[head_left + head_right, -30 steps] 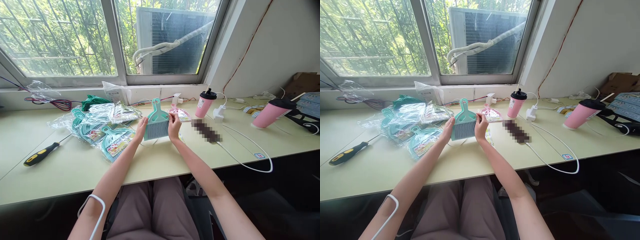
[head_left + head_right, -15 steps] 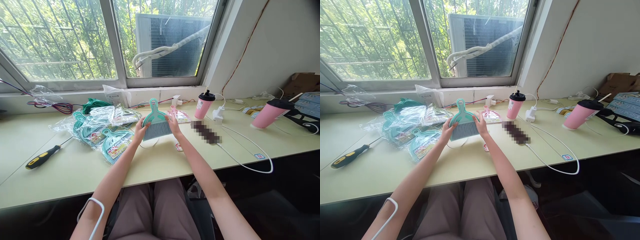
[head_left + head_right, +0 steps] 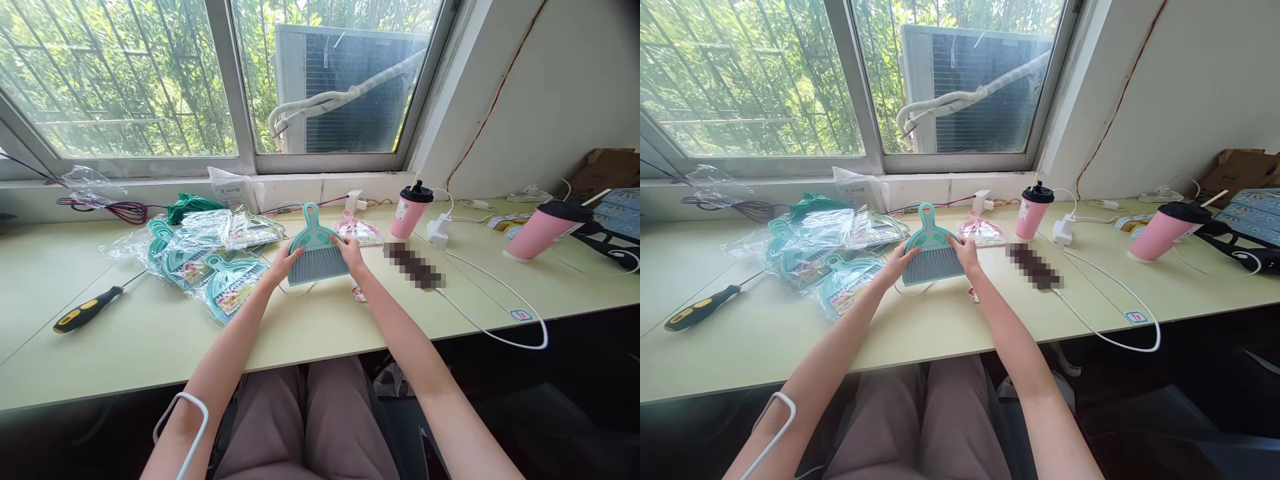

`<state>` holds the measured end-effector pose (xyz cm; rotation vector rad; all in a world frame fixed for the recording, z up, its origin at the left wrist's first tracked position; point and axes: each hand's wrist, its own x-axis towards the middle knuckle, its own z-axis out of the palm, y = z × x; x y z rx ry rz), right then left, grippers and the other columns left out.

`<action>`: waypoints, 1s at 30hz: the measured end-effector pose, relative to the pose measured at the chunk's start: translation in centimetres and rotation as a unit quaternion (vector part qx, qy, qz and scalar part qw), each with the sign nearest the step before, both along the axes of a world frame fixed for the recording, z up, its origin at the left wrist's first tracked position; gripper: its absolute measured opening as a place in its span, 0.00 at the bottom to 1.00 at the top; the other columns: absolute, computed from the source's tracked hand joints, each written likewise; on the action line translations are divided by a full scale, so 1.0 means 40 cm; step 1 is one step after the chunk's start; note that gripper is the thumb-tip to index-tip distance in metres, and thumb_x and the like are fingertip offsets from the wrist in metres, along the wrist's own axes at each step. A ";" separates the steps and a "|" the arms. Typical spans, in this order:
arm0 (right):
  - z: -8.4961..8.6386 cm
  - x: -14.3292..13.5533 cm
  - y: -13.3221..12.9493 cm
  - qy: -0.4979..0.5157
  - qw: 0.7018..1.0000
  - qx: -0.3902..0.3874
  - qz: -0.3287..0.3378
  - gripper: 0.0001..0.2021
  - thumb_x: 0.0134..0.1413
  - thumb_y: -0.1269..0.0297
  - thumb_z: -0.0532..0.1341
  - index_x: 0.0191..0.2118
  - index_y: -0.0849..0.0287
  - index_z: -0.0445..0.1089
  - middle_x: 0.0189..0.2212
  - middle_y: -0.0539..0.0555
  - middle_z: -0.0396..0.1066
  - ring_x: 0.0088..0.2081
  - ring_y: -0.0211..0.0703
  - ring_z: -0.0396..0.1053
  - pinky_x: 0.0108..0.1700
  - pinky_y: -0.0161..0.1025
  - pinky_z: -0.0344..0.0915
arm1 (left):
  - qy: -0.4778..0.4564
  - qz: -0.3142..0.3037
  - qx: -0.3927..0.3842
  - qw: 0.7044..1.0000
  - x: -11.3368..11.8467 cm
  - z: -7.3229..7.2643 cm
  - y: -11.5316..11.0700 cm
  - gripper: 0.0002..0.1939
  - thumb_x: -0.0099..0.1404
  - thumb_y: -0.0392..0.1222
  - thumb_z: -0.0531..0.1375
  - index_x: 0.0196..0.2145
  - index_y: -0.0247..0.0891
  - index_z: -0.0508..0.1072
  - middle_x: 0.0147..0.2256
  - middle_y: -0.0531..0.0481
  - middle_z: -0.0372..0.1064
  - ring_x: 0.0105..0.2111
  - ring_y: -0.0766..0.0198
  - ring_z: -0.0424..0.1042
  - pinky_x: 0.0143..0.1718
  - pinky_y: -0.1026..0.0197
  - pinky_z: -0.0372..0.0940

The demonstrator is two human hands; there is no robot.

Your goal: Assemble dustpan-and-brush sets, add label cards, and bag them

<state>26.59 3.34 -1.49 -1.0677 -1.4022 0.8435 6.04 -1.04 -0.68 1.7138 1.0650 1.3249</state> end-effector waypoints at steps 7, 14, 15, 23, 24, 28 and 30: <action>0.012 -0.002 -0.016 -0.051 0.996 -0.008 -0.072 0.24 0.49 0.41 0.62 0.17 0.56 0.62 0.17 0.46 0.51 0.26 0.38 0.53 0.30 0.37 0.56 | -0.019 0.026 0.000 0.999 0.009 0.013 -0.011 0.21 0.58 0.56 0.62 0.41 0.36 0.74 0.39 0.45 0.73 0.44 0.52 0.68 0.45 0.56 0.62; 0.028 -0.009 -0.041 -0.094 0.989 -0.024 -0.115 0.21 0.54 0.49 0.60 0.18 0.55 0.61 0.16 0.45 0.50 0.24 0.37 0.50 0.31 0.37 0.54 | -0.030 0.028 -0.013 0.999 0.022 0.014 -0.021 0.21 0.59 0.55 0.61 0.42 0.36 0.74 0.41 0.45 0.73 0.42 0.53 0.69 0.44 0.57 0.62; 0.029 -0.007 -0.042 -0.101 0.987 -0.027 -0.120 0.21 0.54 0.49 0.60 0.18 0.55 0.61 0.16 0.45 0.50 0.24 0.37 0.50 0.31 0.37 0.54 | -0.024 0.036 -0.010 0.999 0.022 0.015 -0.021 0.21 0.59 0.55 0.61 0.42 0.36 0.74 0.40 0.45 0.73 0.41 0.53 0.69 0.43 0.56 0.62; 0.051 -0.009 -0.054 -0.155 0.981 0.065 -0.091 0.18 0.58 0.47 0.55 0.37 0.55 0.74 0.30 0.53 0.73 0.36 0.47 0.69 0.42 0.42 0.63 | 0.069 0.078 0.056 0.993 0.030 0.029 -0.026 0.18 0.59 0.54 0.58 0.37 0.37 0.73 0.28 0.50 0.68 0.31 0.58 0.65 0.35 0.58 0.60; 0.056 -0.015 -0.059 -0.149 0.980 0.095 -0.096 0.18 0.57 0.47 0.56 0.40 0.55 0.74 0.35 0.55 0.75 0.40 0.48 0.70 0.45 0.43 0.63 | 0.081 0.076 0.056 0.992 0.037 0.029 -0.029 0.18 0.59 0.54 0.58 0.38 0.37 0.73 0.28 0.50 0.67 0.30 0.59 0.64 0.34 0.58 0.60; 0.076 -0.020 -0.072 -0.066 0.985 0.123 -0.101 0.21 0.54 0.44 0.58 0.37 0.57 0.76 0.37 0.57 0.77 0.42 0.49 0.72 0.46 0.43 0.65 | 0.109 0.043 0.062 0.991 0.069 0.025 -0.046 0.20 0.61 0.54 0.57 0.44 0.38 0.73 0.28 0.50 0.68 0.30 0.58 0.64 0.33 0.59 0.60; 0.085 -0.011 -0.070 -0.032 0.993 0.095 -0.068 0.22 0.52 0.43 0.59 0.34 0.58 0.76 0.32 0.55 0.76 0.38 0.47 0.72 0.41 0.41 0.66 | 0.114 0.036 0.071 0.990 0.081 0.026 -0.052 0.21 0.62 0.53 0.56 0.46 0.38 0.72 0.30 0.50 0.69 0.31 0.58 0.65 0.34 0.59 0.60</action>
